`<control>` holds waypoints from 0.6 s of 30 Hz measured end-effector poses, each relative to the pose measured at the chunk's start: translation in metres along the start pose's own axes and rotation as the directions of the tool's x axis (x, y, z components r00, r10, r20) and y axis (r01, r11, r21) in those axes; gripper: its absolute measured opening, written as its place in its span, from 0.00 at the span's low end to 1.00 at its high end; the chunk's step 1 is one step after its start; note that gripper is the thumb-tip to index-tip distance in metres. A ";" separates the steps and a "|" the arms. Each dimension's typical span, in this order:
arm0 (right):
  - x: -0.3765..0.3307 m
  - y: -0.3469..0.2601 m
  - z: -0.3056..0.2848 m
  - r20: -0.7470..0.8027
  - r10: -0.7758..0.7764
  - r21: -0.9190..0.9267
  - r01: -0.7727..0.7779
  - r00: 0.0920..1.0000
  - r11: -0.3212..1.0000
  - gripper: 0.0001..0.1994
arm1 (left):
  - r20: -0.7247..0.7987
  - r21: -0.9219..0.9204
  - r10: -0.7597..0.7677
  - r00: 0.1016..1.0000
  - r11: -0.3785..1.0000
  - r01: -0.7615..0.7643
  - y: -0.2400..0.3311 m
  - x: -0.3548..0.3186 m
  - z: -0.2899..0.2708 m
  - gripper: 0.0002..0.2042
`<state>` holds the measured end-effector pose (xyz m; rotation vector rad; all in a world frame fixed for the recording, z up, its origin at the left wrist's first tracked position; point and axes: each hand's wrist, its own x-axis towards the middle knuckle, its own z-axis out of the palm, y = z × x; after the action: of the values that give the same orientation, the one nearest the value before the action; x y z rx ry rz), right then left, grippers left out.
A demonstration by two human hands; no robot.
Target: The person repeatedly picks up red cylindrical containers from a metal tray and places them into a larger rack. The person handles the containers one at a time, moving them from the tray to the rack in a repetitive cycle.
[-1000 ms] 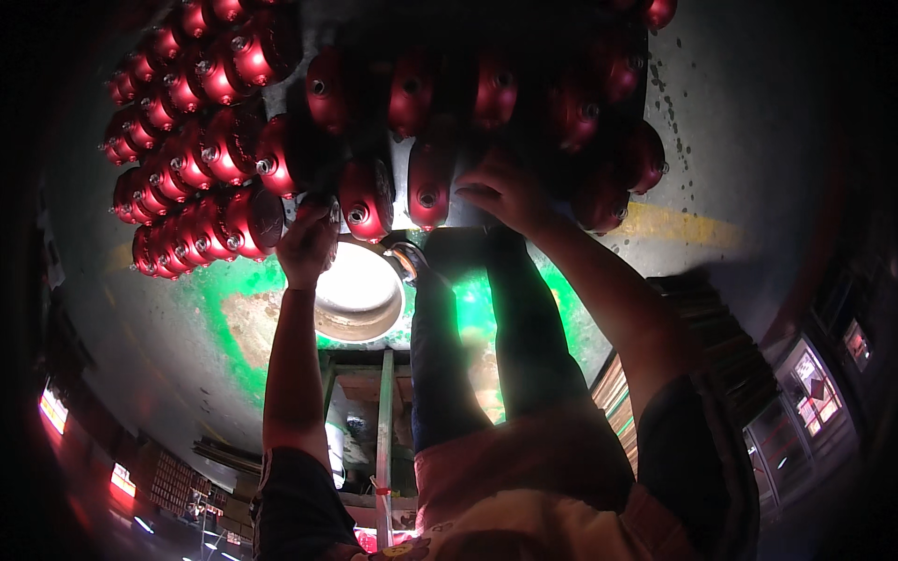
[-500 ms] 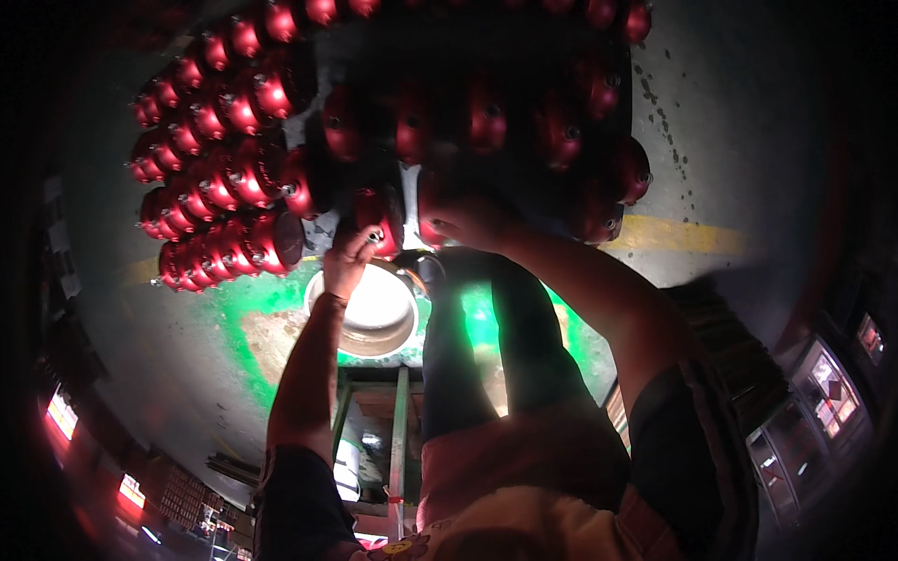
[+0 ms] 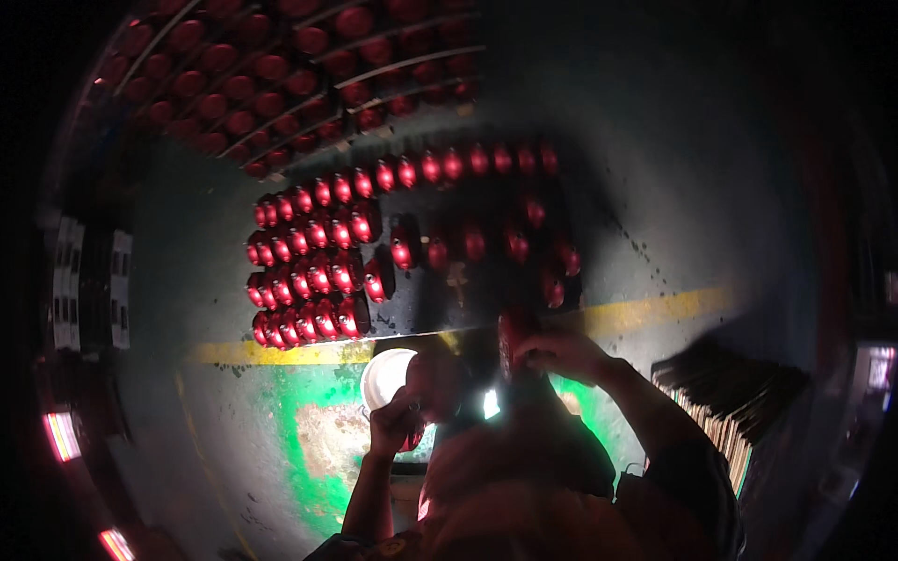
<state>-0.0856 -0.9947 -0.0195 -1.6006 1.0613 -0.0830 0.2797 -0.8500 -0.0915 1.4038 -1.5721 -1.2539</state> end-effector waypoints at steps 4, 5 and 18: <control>-0.056 -0.017 0.015 0.067 -0.243 -0.010 0.244 0.968 0.970 0.16 | -0.229 0.003 -0.106 0.968 0.994 0.110 0.083 -0.096 0.026 0.14; -0.070 -0.019 0.021 0.110 -0.231 -0.061 0.238 0.967 0.969 0.15 | -0.338 0.025 -0.140 0.931 0.987 0.157 0.104 -0.123 0.041 0.12; -0.245 -0.053 0.182 0.702 -0.266 0.177 0.200 0.660 0.964 0.13 | -0.741 -0.619 -0.649 0.172 0.759 0.200 0.330 -0.495 0.309 0.18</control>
<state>-0.0964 -0.7003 0.0766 -1.4770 0.2184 0.3153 -0.0192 -0.3151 0.1793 1.8419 -0.0088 -0.6133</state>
